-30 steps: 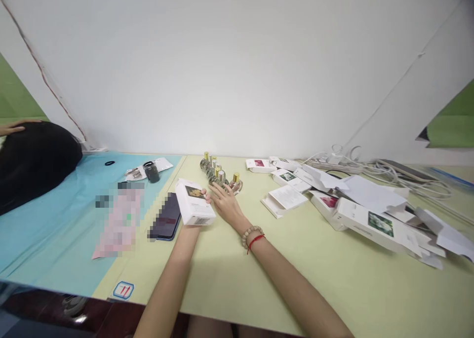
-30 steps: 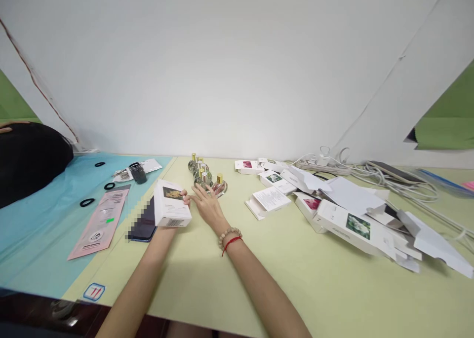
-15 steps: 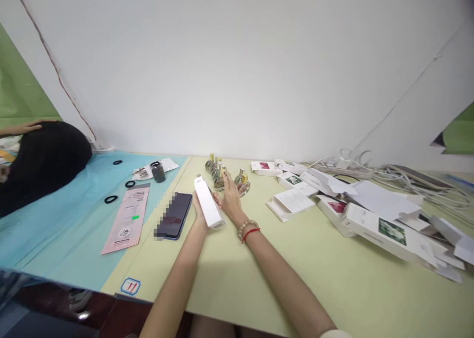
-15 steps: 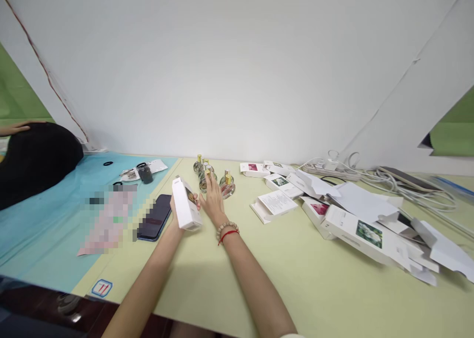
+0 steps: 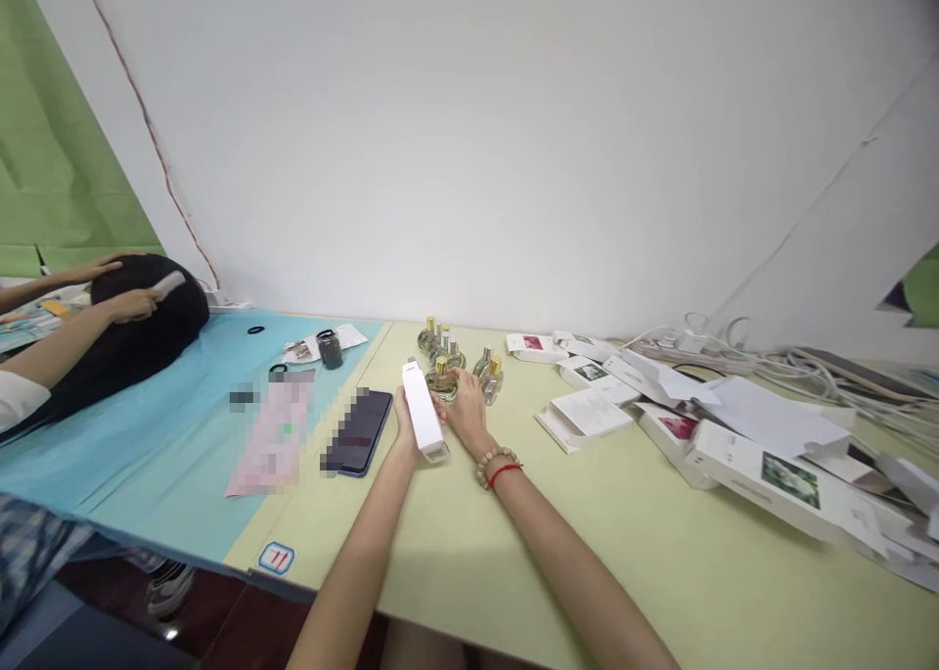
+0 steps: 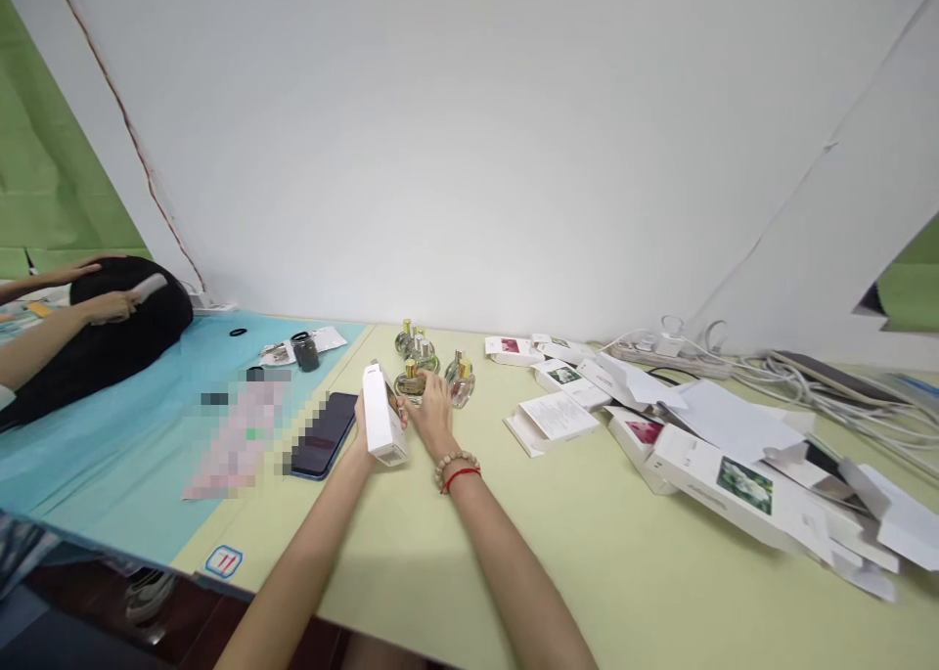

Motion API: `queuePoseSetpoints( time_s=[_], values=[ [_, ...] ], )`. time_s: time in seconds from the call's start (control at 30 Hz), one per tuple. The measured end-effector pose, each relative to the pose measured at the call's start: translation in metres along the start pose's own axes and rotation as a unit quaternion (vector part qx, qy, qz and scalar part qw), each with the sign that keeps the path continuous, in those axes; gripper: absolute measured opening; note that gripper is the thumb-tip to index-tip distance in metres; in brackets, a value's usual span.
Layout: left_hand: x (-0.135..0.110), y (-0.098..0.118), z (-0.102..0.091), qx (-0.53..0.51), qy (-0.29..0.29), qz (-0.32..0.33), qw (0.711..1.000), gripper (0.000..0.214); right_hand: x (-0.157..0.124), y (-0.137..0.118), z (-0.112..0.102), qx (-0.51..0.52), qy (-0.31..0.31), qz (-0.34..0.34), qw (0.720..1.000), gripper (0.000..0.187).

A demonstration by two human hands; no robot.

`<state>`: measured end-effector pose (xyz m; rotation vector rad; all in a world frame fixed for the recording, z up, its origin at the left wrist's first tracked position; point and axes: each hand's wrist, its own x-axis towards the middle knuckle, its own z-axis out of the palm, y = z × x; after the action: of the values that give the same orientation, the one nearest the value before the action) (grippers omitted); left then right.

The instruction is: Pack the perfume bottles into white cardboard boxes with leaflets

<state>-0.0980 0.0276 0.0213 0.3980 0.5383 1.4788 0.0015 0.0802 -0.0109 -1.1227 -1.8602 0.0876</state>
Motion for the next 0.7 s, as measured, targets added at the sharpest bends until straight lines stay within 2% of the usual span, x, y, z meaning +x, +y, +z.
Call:
queuePoseSetpoints(
  time_s=[0.2, 0.37, 0.57, 0.7],
  values=[
    [-0.002, -0.006, -0.002, 0.017, 0.071, -0.009, 0.997, 0.031, -0.017, -0.003, -0.021, 0.038, -0.071, -0.014, 0.997, 0.043],
    [-0.008, -0.015, 0.004, 0.051, 0.108, -0.014, 0.993, 0.025, -0.036, 0.005, -0.053, 0.029, -0.101, 0.004, 0.994, 0.037],
    [-0.011, -0.027, 0.014, 0.123, 0.114, -0.016, 0.986, 0.025, -0.055, 0.024, -0.100, -0.008, -0.118, 0.071, 0.990, 0.050],
    [-0.014, -0.033, 0.018, 0.178, 0.132, 0.012, 0.975, 0.023, -0.057, 0.025, -0.119, -0.018, -0.101, 0.107, 0.989, 0.064]
  ],
)
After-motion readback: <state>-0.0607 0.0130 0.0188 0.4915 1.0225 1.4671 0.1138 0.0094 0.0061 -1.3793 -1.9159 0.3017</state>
